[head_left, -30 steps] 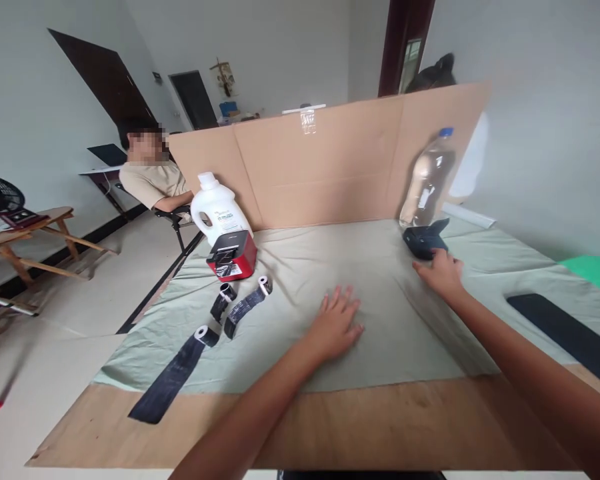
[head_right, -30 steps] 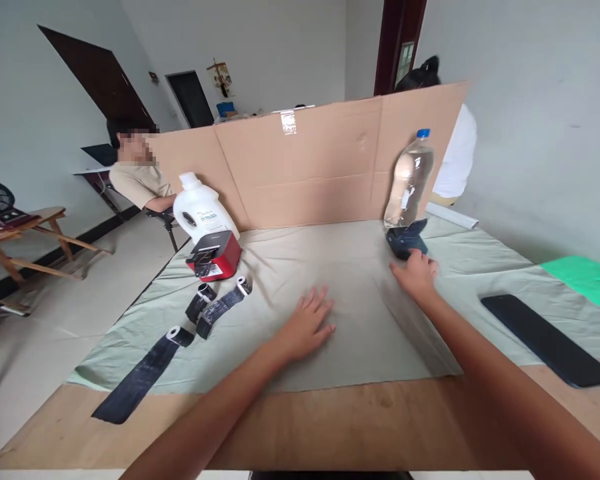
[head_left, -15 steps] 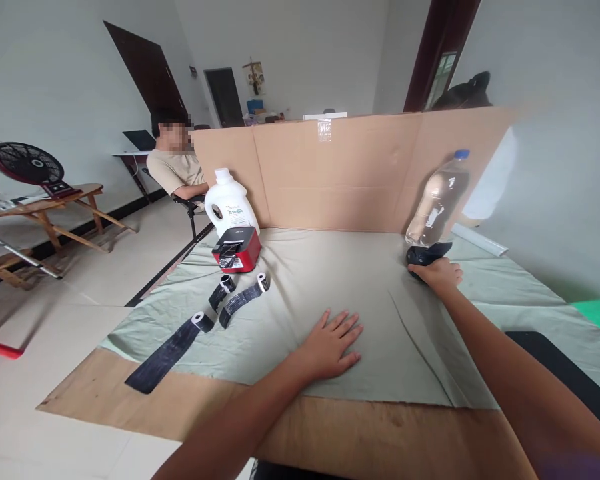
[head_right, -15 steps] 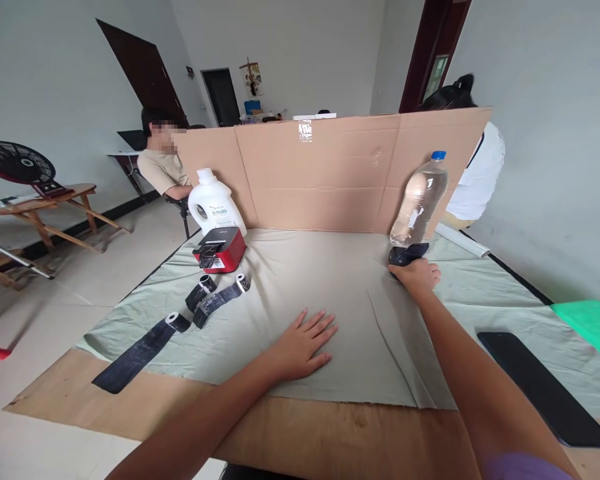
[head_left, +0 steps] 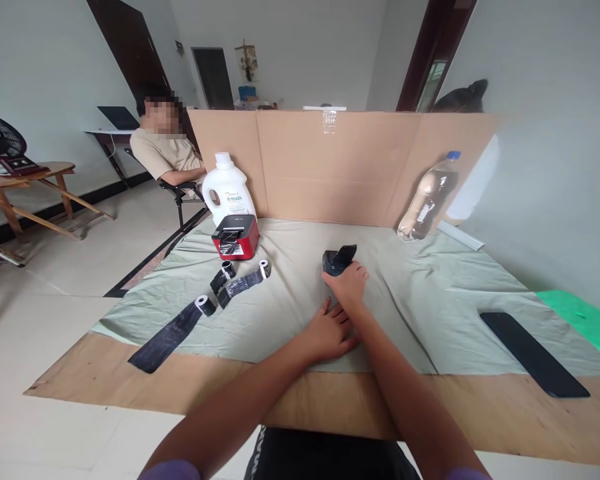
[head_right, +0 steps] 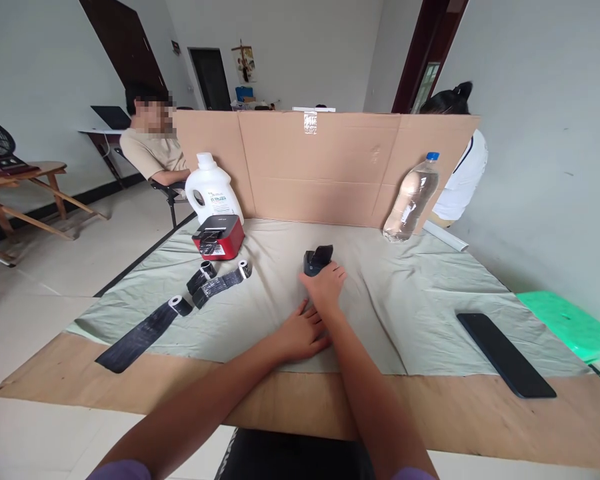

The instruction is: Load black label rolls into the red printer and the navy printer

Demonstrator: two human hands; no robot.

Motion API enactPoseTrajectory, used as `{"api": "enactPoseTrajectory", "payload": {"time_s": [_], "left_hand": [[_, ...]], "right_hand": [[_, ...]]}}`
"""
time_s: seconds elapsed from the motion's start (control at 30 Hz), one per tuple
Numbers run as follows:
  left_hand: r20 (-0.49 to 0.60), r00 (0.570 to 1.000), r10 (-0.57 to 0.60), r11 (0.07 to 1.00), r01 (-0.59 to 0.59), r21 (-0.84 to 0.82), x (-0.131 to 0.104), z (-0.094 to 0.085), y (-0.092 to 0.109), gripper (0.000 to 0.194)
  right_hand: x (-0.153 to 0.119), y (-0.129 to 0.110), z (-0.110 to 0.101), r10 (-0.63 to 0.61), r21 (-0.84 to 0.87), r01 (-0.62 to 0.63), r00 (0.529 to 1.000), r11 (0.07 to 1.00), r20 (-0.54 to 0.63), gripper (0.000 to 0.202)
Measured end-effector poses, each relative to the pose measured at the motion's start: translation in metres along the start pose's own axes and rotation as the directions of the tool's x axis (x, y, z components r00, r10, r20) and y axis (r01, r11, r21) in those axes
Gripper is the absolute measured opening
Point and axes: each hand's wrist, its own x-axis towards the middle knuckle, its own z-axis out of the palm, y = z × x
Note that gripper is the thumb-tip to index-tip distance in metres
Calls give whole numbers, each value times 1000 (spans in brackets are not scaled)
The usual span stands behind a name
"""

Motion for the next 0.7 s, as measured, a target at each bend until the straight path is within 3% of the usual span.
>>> {"api": "enactPoseTrajectory", "payload": {"time_s": [0.17, 0.3, 0.4, 0.53, 0.6, 0.7], "left_hand": [[-42, 998, 41, 999, -41, 7, -2, 3, -3, 57], [-74, 996, 49, 999, -48, 8, -1, 4, -4, 56], [-95, 993, 64, 998, -65, 2, 0, -1, -1, 51], [-170, 985, 37, 997, -47, -57, -3, -19, 0, 23], [-300, 952, -58, 990, 17, -138, -4, -31, -8, 23], [-477, 806, -351, 921, 206, -329, 7, -47, -38, 29]], "right_hand": [[-14, -13, 2, 26, -31, -25, 999, 999, 47, 85], [-17, -13, -3, 77, -65, -71, 991, 995, 106, 110], [-11, 4, -10, 34, -70, -19, 975, 997, 219, 123], [0, 42, -14, -172, 7, 178, 938, 984, 300, 122], [4, 59, -12, -271, 79, 260, 914, 962, 303, 112], [6, 71, -6, -376, 135, 352, 878, 926, 294, 95]]}}
